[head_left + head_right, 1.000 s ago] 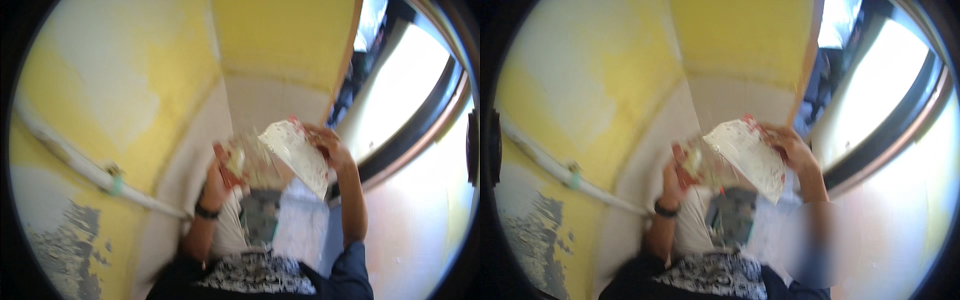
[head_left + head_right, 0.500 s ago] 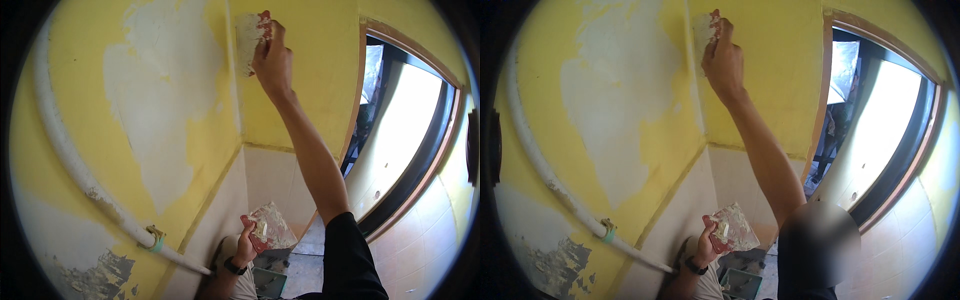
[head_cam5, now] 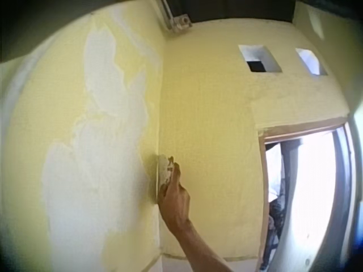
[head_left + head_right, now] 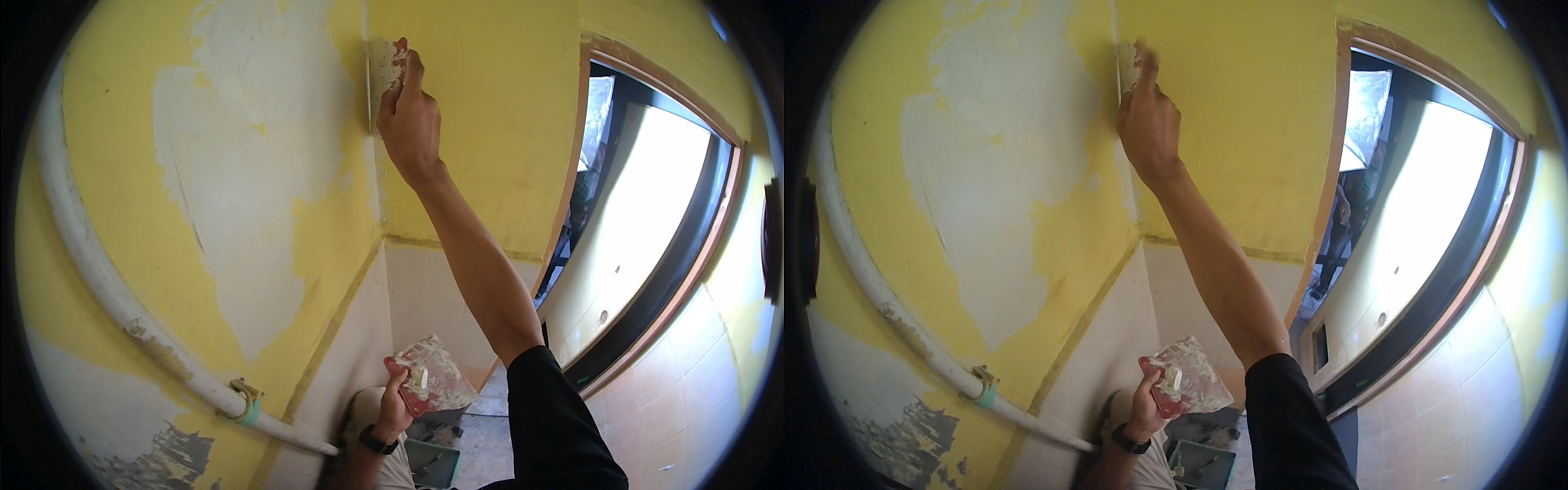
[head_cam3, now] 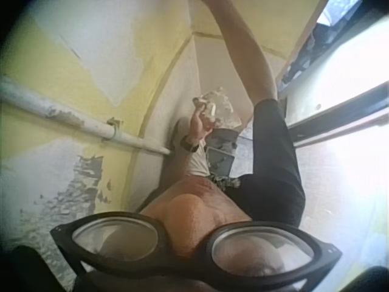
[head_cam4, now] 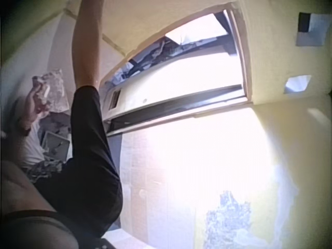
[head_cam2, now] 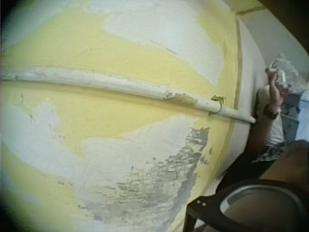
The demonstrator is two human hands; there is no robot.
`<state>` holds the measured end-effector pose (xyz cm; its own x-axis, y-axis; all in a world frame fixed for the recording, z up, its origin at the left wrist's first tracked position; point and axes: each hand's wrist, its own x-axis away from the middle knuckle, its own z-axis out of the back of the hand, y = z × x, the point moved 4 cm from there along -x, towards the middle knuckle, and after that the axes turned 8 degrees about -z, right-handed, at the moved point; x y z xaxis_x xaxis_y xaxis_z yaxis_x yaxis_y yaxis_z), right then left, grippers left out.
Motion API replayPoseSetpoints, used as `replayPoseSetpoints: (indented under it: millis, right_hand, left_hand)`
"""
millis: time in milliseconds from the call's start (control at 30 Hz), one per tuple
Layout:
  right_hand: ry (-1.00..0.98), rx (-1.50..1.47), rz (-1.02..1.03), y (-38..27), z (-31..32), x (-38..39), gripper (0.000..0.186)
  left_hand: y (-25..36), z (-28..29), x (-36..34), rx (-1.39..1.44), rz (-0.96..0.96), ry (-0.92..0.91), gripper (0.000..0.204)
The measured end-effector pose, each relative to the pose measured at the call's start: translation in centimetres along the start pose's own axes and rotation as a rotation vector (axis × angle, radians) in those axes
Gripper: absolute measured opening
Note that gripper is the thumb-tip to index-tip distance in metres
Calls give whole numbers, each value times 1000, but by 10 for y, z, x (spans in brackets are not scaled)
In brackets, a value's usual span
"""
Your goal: The person applies plaster to a wall using a putty knife and a plastic hawk, scraping and spreading the material across the surface.
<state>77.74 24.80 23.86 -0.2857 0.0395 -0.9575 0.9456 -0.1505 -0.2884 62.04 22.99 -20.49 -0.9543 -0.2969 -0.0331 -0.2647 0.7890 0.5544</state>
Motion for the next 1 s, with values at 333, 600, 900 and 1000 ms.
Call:
replayPoseSetpoints:
  millis: [333, 600, 900, 1000]
  right_hand:
    - [49, 1, 17, -7, 13, -28, 47]
    - [19, 36, 47, 3, 2, -18, 46]
    - [11, 57, 19, 2, -1, -29, 45]
    - [-35, 78, -16, 8, -3, -21, 46]
  left_hand:
    - [3, -4, 3, 25, -13, 7, 42]
    - [1, 1, 0, 30, 8, -4, 44]
    - [6, -5, 5, -5, -1, 41, 45]
    - [6, 1, 7, 10, 8, 31, 44]
